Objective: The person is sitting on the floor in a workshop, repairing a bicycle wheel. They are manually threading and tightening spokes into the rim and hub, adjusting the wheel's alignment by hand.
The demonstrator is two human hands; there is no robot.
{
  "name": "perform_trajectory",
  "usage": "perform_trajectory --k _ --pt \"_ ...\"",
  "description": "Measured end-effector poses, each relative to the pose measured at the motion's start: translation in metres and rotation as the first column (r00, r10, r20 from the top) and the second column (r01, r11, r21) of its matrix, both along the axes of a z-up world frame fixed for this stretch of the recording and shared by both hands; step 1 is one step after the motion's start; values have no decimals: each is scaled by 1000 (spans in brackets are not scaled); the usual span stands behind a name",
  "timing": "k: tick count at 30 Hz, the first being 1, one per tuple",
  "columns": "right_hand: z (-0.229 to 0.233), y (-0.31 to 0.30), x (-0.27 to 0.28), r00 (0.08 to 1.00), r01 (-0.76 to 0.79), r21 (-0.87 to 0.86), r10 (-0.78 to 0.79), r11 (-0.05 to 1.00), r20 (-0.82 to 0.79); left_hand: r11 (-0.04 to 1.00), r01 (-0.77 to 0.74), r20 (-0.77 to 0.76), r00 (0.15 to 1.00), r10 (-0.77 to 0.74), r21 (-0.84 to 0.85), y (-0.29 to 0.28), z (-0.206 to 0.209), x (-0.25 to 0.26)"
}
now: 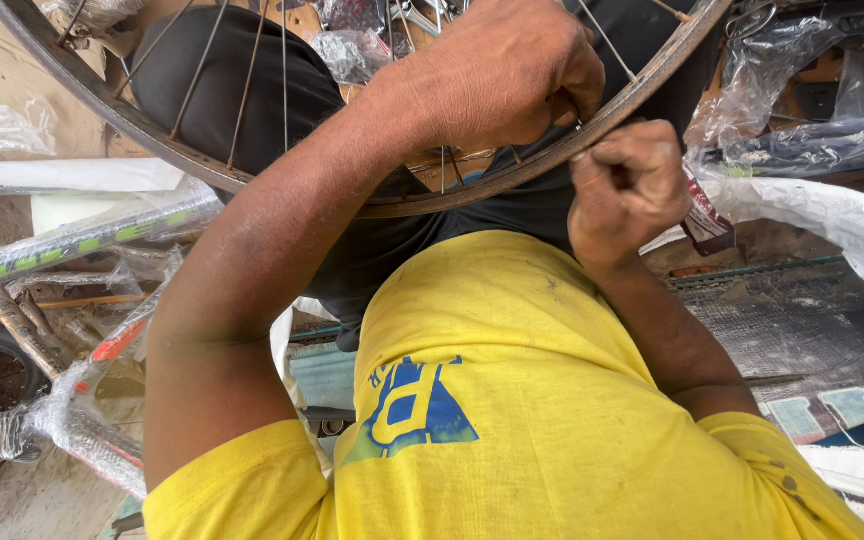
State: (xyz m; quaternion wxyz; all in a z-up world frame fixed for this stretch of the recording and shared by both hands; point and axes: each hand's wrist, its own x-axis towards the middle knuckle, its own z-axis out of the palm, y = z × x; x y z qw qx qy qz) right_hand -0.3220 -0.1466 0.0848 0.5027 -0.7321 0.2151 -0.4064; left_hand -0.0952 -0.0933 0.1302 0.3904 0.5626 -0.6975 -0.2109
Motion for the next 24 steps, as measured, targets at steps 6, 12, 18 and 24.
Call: perform_trajectory --k 6,12,18,24 --pt "10 0 -2 999 -49 4 49 999 -24 999 3 29 1000 -4 38 -1 -2 0" --pt "12 -19 0 989 -149 80 149 986 -5 999 -2 -29 1000 3 33 3 1 3" --pt "12 -22 -3 983 -185 129 186 974 5 988 20 -52 999 -13 151 4 2 2" --pt "8 -26 -6 977 -214 193 211 958 34 999 -1 -49 999 4 52 4 0 0"
